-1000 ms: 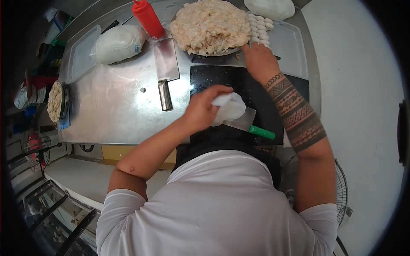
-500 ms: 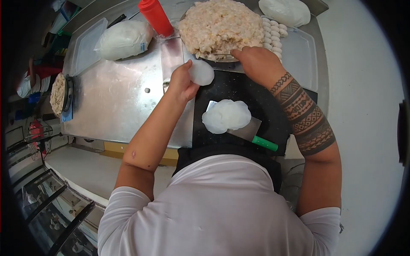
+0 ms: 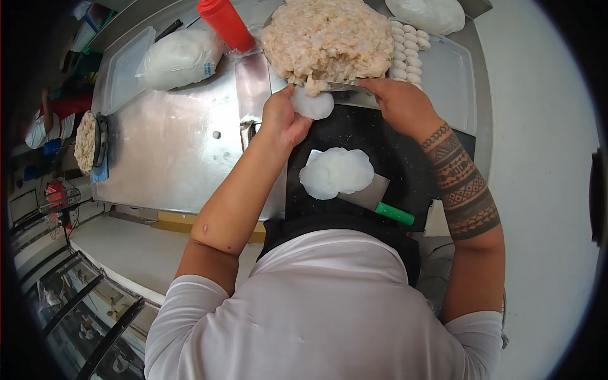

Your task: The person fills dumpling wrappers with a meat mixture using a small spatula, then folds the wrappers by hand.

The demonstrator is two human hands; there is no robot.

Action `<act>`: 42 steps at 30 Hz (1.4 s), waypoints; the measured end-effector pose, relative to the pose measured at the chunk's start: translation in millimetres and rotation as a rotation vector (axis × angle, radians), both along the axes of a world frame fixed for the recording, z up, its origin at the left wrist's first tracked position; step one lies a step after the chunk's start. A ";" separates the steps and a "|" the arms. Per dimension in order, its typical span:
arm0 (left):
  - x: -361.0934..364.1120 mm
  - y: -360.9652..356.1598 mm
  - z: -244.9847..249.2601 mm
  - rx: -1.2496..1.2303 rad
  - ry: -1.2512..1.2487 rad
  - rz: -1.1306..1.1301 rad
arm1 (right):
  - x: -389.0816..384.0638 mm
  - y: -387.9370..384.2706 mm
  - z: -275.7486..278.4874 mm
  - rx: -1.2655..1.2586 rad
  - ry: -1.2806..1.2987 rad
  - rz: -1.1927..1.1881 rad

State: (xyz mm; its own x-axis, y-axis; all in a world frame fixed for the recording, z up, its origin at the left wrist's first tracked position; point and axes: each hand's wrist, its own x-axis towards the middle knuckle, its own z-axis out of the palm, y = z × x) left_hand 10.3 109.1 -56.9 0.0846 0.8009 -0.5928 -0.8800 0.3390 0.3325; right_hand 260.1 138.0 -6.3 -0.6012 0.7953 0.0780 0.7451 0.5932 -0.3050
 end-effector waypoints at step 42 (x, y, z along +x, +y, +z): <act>-27.0 -49.6 78.1 0.254 0.032 -0.142 | -11.7 -15.1 55.4 0.051 -0.391 -0.324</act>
